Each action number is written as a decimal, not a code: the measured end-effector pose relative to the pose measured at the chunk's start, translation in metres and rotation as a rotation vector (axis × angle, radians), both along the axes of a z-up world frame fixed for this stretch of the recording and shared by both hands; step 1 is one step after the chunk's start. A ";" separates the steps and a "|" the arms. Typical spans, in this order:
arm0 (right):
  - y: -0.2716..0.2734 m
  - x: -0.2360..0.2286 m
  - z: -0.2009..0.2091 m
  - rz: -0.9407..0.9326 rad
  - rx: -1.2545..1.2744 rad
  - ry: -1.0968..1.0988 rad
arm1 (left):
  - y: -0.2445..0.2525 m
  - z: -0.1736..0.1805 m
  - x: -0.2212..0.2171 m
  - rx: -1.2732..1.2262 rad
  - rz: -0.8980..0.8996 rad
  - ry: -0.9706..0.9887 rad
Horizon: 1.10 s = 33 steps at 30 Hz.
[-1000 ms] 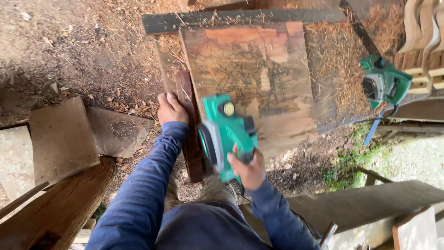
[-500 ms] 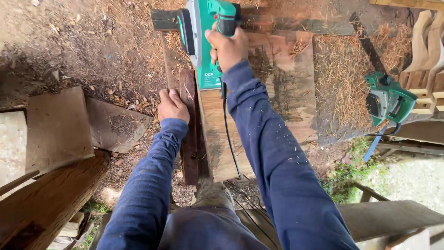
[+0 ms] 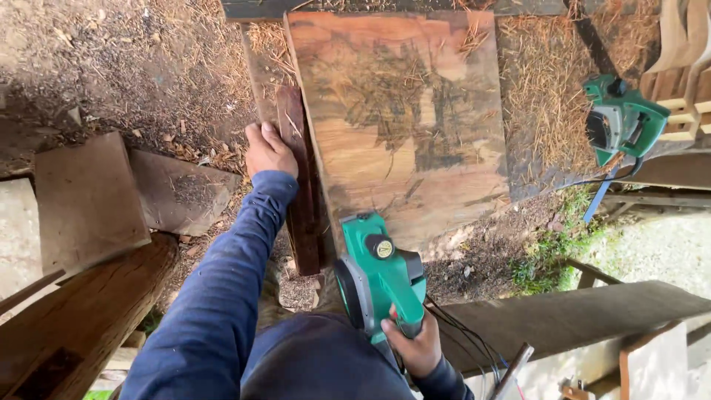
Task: Planing a wooden board with an electric planer and measuring it with a tape measure.
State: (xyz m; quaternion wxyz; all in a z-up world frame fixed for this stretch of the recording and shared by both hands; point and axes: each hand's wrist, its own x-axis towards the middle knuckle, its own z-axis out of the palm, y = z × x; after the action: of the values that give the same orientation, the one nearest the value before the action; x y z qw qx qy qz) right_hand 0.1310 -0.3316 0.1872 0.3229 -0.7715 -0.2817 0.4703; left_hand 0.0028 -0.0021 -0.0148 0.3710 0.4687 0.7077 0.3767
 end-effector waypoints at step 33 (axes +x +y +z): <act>0.292 0.040 -0.012 0.139 0.305 0.085 | -0.004 0.001 -0.005 -0.037 -0.036 0.039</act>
State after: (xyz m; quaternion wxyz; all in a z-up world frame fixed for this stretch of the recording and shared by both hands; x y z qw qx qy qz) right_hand 0.1711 -0.0398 0.1749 0.4147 -0.6716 -0.3886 0.4754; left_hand -0.0025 -0.0059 -0.0134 0.3724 0.4819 0.7130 0.3474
